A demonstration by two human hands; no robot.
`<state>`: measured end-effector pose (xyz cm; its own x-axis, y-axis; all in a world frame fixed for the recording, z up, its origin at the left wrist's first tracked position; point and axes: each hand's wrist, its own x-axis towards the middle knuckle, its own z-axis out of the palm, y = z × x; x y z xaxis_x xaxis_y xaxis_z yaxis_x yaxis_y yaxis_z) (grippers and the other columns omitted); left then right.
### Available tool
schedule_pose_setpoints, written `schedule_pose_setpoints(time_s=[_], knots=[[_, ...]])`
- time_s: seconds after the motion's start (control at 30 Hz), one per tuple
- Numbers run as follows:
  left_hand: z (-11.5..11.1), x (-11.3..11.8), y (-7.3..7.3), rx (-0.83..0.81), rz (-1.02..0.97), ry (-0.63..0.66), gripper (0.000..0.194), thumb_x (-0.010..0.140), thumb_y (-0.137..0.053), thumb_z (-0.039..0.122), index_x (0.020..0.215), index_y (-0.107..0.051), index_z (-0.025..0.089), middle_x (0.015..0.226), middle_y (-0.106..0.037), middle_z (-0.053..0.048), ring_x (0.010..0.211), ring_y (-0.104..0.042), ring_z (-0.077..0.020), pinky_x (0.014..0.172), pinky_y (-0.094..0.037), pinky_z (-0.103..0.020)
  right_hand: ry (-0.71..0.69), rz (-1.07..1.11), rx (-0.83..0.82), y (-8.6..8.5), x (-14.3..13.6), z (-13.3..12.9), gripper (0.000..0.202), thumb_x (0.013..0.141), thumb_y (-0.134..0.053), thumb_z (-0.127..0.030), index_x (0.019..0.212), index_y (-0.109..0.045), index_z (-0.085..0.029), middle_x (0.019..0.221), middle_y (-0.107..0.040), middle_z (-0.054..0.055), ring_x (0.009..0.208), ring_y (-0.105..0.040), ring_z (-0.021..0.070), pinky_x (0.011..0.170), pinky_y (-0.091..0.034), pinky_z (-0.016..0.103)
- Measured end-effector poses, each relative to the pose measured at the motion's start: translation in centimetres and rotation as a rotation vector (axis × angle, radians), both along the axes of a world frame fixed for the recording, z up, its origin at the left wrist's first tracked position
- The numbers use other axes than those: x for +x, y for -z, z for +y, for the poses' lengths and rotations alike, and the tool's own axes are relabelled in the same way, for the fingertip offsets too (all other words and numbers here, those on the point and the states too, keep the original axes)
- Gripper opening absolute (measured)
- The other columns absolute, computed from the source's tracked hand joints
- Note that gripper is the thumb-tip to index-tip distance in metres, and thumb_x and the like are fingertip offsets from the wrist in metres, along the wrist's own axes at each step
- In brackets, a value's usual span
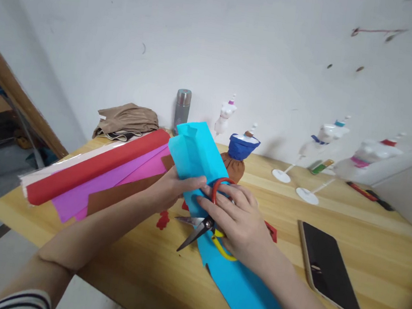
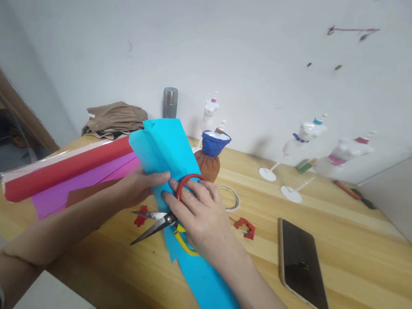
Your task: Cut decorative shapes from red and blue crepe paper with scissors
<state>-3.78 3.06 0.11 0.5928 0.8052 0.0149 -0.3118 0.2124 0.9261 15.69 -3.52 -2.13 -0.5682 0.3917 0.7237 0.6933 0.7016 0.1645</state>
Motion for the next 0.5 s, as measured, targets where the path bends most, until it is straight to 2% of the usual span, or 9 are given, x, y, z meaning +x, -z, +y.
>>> schedule_pose_setpoints(time_s=[0.1, 0.17, 0.27, 0.37, 0.5], knots=[[0.0, -0.1, 0.1, -0.034, 0.021, -0.097, 0.059, 0.072, -0.091, 0.054, 0.111, -0.076, 0.012, 0.114, -0.082, -0.015, 0.108, -0.076, -0.0324, 0.096, -0.057, -0.043, -0.035, 0.003, -0.062, -0.2, 0.0, -0.1, 0.034, 0.102, -0.049, -0.008, 0.129, -0.068, -0.017, 0.108, -0.081, 0.01, 0.103, -0.066, 0.0284, 0.092, -0.052, 0.047], [0.1, -0.1, 0.0, -0.045, 0.019, -0.111, 0.068, 0.067, -0.094, 0.057, 0.115, -0.076, 0.012, 0.117, -0.082, -0.015, 0.112, -0.075, -0.0339, 0.101, -0.057, -0.045, -0.064, 0.044, -0.096, -0.3, 0.1, -0.3, 0.037, 0.1, -0.049, -0.006, 0.131, -0.066, -0.019, 0.108, -0.081, 0.011, 0.104, -0.067, 0.0291, 0.09, -0.055, 0.047], [0.0, 0.0, -0.1, -0.041, 0.026, -0.095, 0.073, 0.062, -0.096, 0.061, 0.113, -0.077, 0.013, 0.118, -0.082, -0.015, 0.116, -0.075, -0.035, 0.103, -0.057, -0.045, -0.113, 0.138, -0.143, -0.5, 0.2, -0.5, 0.043, 0.097, -0.051, -0.002, 0.134, -0.063, -0.02, 0.122, -0.079, 0.012, 0.112, -0.067, 0.0295, 0.09, -0.059, 0.046], [-0.4, 0.0, -0.1, -0.009, 0.023, -0.064, 0.064, 0.067, -0.094, 0.059, 0.109, -0.078, 0.013, 0.116, -0.082, -0.014, 0.116, -0.075, -0.0351, 0.106, -0.056, -0.047, -0.164, 0.212, -0.205, -0.8, 0.4, -0.6, 0.052, 0.093, -0.053, 0.002, 0.14, -0.06, -0.02, 0.139, -0.073, 0.015, 0.121, -0.066, 0.0293, 0.096, -0.061, 0.046], [-0.7, 0.0, 0.2, 0.022, 0.002, -0.034, 0.053, 0.076, -0.09, 0.054, 0.11, -0.08, 0.015, 0.115, -0.083, -0.012, 0.118, -0.074, -0.0347, 0.112, -0.053, -0.05, -0.133, 0.29, -0.272, -1.1, 0.6, -0.8, 0.054, 0.097, -0.051, -0.003, 0.145, -0.058, -0.026, 0.145, -0.071, 0.013, 0.121, -0.069, 0.0292, 0.096, -0.063, 0.048]])
